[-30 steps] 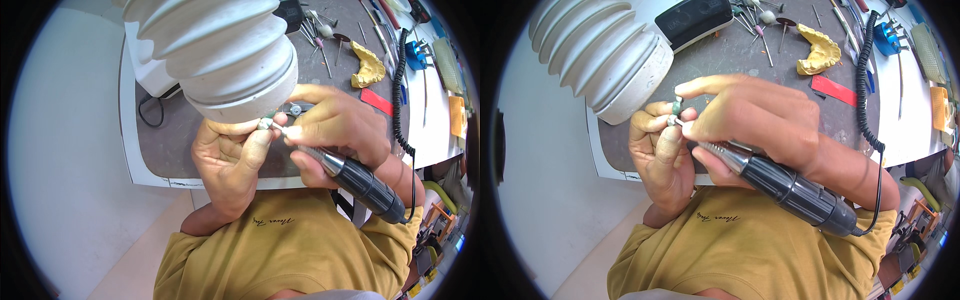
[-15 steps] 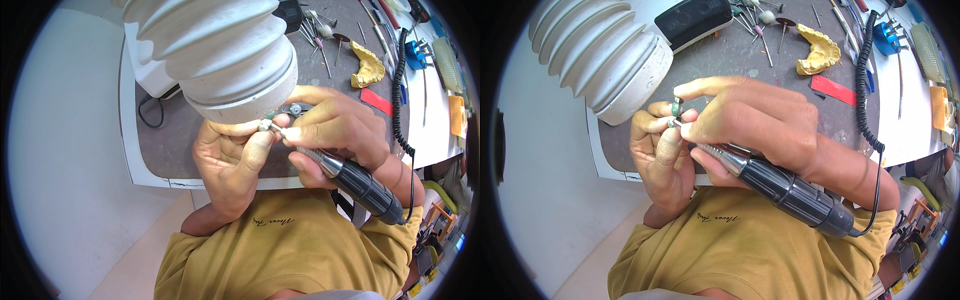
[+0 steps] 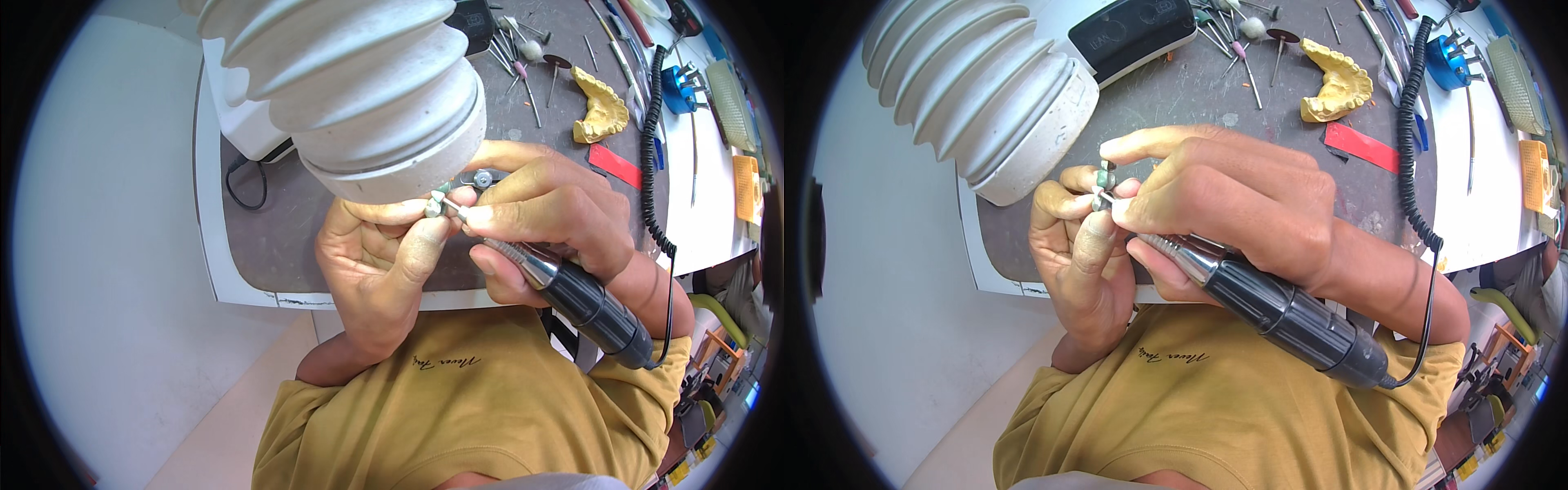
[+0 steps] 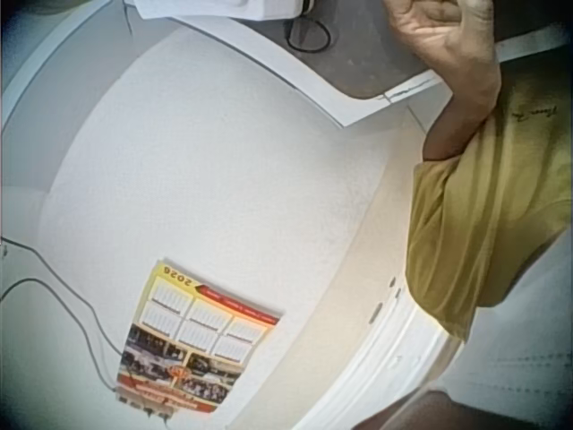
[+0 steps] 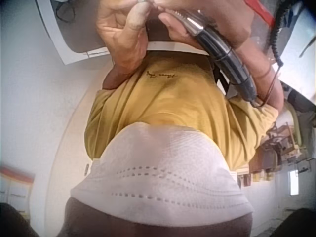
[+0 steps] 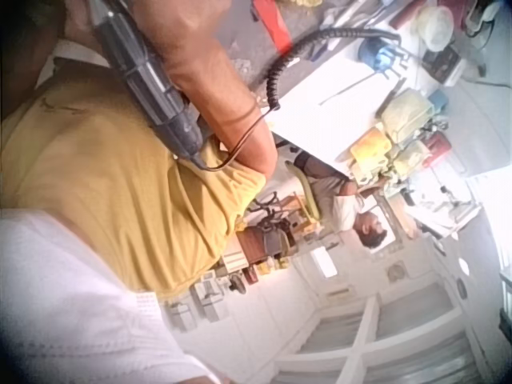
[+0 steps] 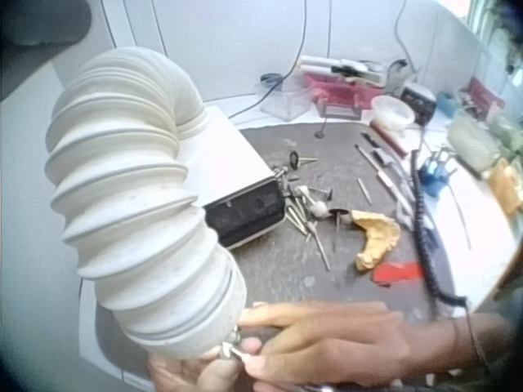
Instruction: The person uses a rotary polishing tool to refine the surface of a small, green, gem-like object held in their left hand. The task involves continuous, precise contact between the tool's tip and the object's surface under a magnifying lamp.
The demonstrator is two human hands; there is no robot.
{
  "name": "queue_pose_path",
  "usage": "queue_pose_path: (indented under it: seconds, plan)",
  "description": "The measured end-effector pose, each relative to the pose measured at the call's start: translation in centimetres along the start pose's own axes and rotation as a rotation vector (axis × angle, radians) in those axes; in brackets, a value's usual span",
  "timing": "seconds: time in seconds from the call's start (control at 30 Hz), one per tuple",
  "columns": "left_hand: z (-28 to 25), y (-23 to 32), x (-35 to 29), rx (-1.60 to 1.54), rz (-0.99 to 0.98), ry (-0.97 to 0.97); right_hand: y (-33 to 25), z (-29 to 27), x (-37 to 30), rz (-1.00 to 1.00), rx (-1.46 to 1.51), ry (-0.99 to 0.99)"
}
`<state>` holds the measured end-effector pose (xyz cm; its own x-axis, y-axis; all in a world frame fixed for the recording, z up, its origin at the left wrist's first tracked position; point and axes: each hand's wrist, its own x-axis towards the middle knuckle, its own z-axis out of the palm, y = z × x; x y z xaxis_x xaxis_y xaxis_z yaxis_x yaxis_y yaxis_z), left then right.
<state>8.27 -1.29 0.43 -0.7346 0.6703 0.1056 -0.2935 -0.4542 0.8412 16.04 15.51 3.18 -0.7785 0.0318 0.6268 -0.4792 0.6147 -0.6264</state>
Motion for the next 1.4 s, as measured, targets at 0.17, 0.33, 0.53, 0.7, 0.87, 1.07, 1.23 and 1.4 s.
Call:
queue_pose_path:
  seconds: [0.17,0.33,0.53,0.7,0.87,1.07,1.23,1.4]
  plan:
    - [-0.01,-0.27,0.01,-0.029,0.026,-0.004,0.05,0.17,-0.11,-0.006,-0.001,0.016]
    - [-0.02,-0.22,0.08,-0.017,0.022,-0.004,0.07,0.04,-0.05,-0.017,0.017,0.007]
    - [-0.04,-0.25,0.08,0.003,0.038,0.001,-0.04,-0.03,0.02,-0.003,0.006,0.000]
    - [-0.06,-0.24,0.03,0.006,0.027,0.008,0.07,-0.18,0.00,-0.015,0.019,-0.011]
    - [-0.07,-0.15,0.06,0.019,0.032,0.001,-0.07,-0.04,-0.15,0.029,0.017,0.003]
    - [-0.04,-0.07,0.01,0.013,0.015,0.002,-0.15,-0.08,-0.01,0.007,0.013,-0.005]
    - [0.00,-0.06,0.03,-0.003,0.004,0.004,-0.03,0.06,-0.05,0.013,0.007,0.012]
    - [0.03,0.03,0.03,-0.008,-0.002,0.003,0.08,0.13,-0.07,0.007,0.012,0.014]
